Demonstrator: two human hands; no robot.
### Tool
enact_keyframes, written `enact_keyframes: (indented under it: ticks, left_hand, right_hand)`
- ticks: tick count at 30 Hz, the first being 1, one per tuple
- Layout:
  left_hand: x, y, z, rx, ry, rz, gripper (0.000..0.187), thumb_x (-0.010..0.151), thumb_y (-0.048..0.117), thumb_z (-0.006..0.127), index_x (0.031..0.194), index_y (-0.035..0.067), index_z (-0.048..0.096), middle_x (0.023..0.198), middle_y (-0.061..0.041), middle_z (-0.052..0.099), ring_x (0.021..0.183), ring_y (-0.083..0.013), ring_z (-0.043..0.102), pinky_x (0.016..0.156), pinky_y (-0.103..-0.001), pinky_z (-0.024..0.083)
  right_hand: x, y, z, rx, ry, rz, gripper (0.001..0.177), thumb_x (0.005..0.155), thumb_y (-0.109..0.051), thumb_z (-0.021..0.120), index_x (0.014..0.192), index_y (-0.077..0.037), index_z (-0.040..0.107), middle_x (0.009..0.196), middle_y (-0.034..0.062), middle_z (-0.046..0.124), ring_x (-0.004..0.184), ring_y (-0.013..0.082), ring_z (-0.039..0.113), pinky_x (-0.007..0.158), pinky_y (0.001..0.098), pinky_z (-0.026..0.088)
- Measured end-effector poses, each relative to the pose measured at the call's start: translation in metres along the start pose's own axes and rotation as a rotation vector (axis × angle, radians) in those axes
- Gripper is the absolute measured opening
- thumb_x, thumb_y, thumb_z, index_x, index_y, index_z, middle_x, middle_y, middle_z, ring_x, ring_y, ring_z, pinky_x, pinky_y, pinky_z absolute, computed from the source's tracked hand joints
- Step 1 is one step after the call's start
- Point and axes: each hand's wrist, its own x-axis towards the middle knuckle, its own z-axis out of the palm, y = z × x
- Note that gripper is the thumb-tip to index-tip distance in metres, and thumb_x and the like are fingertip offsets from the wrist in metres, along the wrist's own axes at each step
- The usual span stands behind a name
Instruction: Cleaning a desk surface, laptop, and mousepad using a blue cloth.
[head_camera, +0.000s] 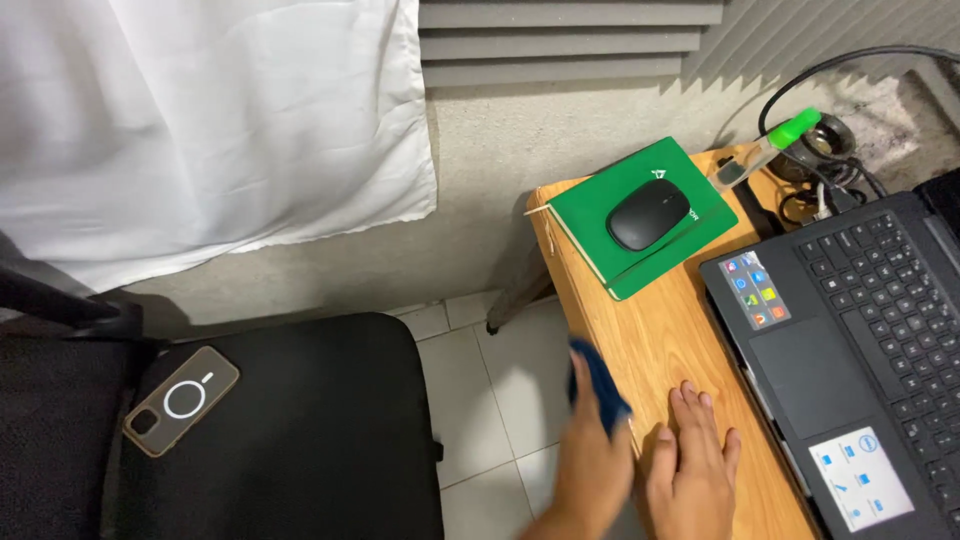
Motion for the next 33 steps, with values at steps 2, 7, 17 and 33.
enact_keyframes:
  ticks: [2,7,17,33]
  left_hand:
    - [-0.021,-0.029,0.016,0.006,-0.033,-0.031,0.087,0.093,0.017,0.057,0.162,0.008,0.005,0.151,-0.029,0.045,0.133,-0.0426,0.053,0.108,-0.042,0.045]
    - [-0.040,-0.063,0.032,-0.088,-0.076,0.061,0.080,0.103,0.017,0.054,0.162,0.004,0.002,0.165,-0.028,0.028,0.152,-0.0385,0.033,0.119,-0.040,0.032]
    - [-0.027,-0.031,0.039,-0.093,0.005,0.064,0.078,0.104,0.024,0.050,0.161,0.002,0.001,0.172,-0.018,0.009,0.157,-0.0319,0.018,0.123,-0.035,0.020]
    - [-0.128,-0.022,-0.005,-0.665,-0.693,-1.168,0.052,0.081,0.023,0.068,0.130,0.006,0.068,0.107,-0.011,0.081,0.092,-0.0253,0.077,0.084,-0.038,0.063]
  right_hand:
    - [0.000,-0.004,-0.004,0.006,-0.011,-0.002,0.045,0.098,-0.016,0.051,0.142,-0.009,0.058,0.154,0.0085,0.054,0.149,0.0262,0.043,0.123,0.0576,0.022]
    - [-0.001,-0.015,-0.016,0.077,-0.016,0.061,0.043,0.100,-0.010,0.045,0.140,-0.006,0.060,0.150,0.0107,0.056,0.148,0.0292,0.044,0.122,0.0568,0.022]
    - [-0.056,0.005,-0.071,0.641,0.111,0.414,0.036,0.106,-0.011,0.040,0.124,0.002,0.068,0.135,0.0108,0.070,0.131,0.0203,0.061,0.115,0.0344,0.039]
    - [-0.193,0.047,-0.113,1.588,0.249,1.205,0.053,0.102,-0.033,0.034,0.133,0.003,0.056,0.143,0.0190,0.064,0.130,0.0321,0.060,0.107,0.0489,0.043]
